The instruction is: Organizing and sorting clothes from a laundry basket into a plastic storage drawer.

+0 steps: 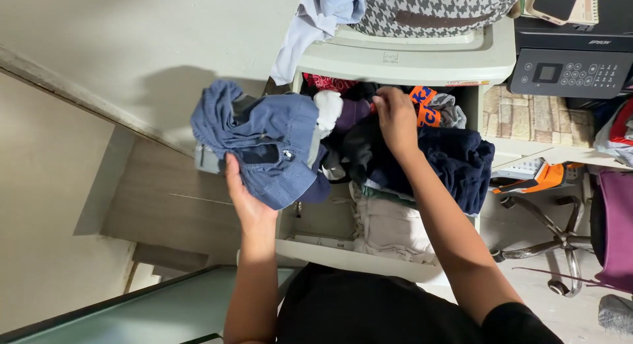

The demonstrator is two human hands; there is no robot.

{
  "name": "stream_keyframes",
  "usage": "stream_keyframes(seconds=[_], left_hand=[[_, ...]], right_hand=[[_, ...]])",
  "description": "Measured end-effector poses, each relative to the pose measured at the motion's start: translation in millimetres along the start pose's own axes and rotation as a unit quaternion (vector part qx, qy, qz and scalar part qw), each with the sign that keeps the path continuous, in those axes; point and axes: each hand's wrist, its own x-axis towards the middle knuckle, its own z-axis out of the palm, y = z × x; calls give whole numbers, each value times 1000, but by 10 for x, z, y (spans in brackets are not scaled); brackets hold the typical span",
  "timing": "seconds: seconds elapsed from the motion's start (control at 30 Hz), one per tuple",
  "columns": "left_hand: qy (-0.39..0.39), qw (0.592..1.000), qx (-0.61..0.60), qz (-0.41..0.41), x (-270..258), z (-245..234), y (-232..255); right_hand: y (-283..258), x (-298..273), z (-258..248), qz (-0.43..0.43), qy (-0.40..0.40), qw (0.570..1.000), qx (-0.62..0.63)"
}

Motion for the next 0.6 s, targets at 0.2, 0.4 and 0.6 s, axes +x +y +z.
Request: stream_keyframes(seconds=[0.2, 0.4, 0.6], left_hand=[[-30, 986, 163, 18, -164, -142, -378], [-124, 939, 307, -91, -396, -214, -943], [-93, 965, 110, -217, -368, 112, -777]], right_hand=[[-1224, -611, -590, -182, -46, 962, 200], [-276, -1306, 28, 29, -78, 932, 353], [536, -1439, -265, 380, 14, 633, 674]])
